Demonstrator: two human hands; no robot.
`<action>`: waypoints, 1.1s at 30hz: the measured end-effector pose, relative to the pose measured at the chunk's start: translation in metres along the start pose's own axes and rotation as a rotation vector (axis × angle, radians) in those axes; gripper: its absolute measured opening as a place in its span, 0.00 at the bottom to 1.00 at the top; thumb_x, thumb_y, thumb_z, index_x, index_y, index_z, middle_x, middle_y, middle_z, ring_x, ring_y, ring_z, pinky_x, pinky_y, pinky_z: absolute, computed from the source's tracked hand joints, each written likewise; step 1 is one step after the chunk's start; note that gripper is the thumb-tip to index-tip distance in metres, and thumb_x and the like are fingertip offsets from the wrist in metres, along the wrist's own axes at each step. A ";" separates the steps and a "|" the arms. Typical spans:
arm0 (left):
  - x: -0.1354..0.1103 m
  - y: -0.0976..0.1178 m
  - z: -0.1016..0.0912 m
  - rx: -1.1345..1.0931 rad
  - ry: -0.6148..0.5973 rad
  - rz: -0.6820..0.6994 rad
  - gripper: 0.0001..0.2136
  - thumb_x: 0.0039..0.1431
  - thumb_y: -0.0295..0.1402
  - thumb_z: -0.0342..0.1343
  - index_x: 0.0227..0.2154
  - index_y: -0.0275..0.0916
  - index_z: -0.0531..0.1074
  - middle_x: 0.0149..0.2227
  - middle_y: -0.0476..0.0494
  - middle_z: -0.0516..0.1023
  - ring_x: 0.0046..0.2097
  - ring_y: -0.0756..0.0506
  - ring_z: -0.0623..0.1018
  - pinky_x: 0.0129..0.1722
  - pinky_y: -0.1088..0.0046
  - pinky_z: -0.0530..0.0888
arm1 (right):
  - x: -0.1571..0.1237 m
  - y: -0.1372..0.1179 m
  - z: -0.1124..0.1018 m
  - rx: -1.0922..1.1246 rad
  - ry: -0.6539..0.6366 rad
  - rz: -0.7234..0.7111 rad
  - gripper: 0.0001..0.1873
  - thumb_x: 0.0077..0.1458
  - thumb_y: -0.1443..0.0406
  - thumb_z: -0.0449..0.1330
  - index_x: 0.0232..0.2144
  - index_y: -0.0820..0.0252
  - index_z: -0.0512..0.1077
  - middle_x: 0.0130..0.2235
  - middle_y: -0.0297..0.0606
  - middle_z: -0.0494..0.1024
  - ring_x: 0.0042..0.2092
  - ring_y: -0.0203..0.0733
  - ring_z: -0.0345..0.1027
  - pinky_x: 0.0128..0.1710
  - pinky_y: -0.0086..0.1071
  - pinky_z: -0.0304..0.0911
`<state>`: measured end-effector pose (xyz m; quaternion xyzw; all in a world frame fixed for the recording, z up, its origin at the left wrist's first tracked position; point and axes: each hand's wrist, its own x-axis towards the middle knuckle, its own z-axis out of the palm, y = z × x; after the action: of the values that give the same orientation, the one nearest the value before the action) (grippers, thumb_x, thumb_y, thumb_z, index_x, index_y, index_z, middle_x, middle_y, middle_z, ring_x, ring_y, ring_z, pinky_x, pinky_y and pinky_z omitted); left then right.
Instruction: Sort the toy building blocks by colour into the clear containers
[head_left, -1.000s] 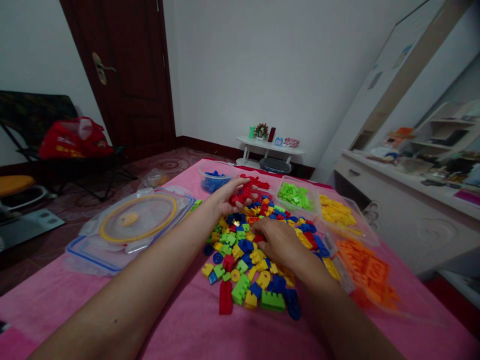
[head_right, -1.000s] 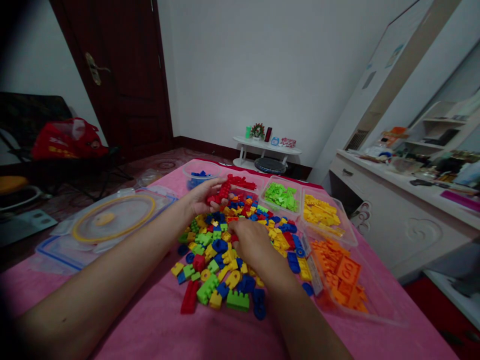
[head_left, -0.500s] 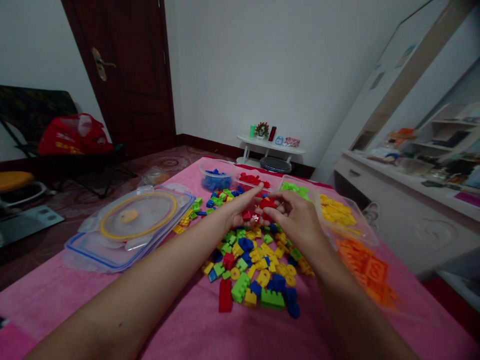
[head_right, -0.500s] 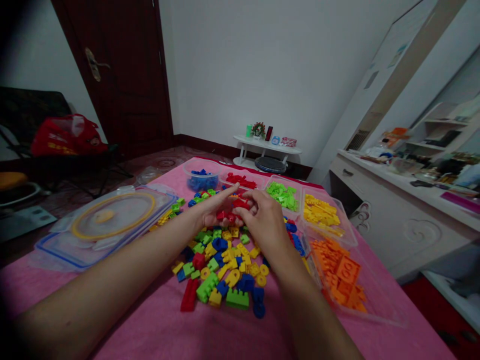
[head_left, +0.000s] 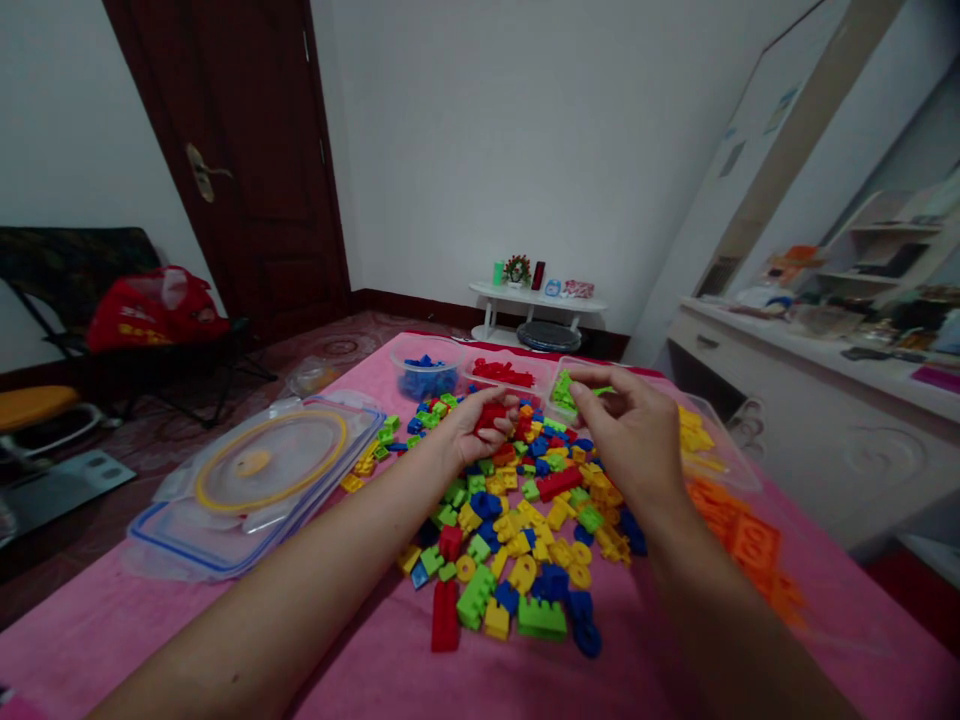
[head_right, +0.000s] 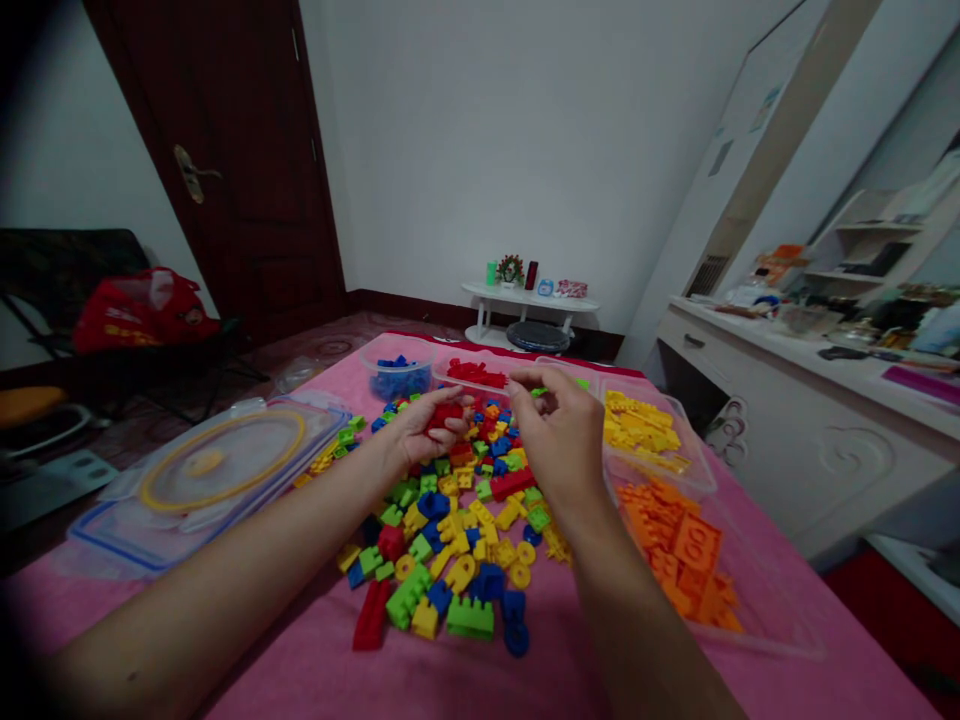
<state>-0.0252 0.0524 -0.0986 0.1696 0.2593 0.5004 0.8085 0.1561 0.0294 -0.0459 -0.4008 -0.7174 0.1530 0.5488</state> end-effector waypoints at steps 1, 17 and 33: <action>0.004 0.007 0.001 0.002 0.034 0.053 0.10 0.61 0.32 0.44 0.27 0.32 0.66 0.21 0.48 0.64 0.16 0.58 0.60 0.09 0.89 0.48 | 0.001 -0.001 -0.002 0.028 0.015 0.019 0.10 0.51 0.63 0.58 0.34 0.62 0.75 0.27 0.37 0.76 0.23 0.34 0.66 0.23 0.27 0.61; 0.108 0.080 0.035 0.586 0.497 0.281 0.25 0.52 0.54 0.50 0.38 0.34 0.70 0.30 0.39 0.72 0.34 0.44 0.73 0.31 0.72 0.68 | 0.011 0.002 -0.017 0.127 0.028 0.102 0.09 0.49 0.63 0.58 0.31 0.62 0.74 0.25 0.35 0.75 0.22 0.34 0.67 0.21 0.27 0.63; 0.023 0.024 -0.022 1.810 0.250 0.645 0.11 0.46 0.23 0.55 0.32 0.38 0.79 0.31 0.44 0.80 0.33 0.46 0.76 0.34 0.76 0.70 | -0.013 0.050 0.015 -0.614 -0.700 -0.050 0.17 0.44 0.67 0.59 0.39 0.52 0.76 0.44 0.37 0.76 0.47 0.47 0.67 0.46 0.36 0.60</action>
<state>-0.0465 0.0842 -0.1096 0.7363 0.5717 0.3235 0.1625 0.1639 0.0542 -0.0926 -0.4517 -0.8810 0.0465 0.1332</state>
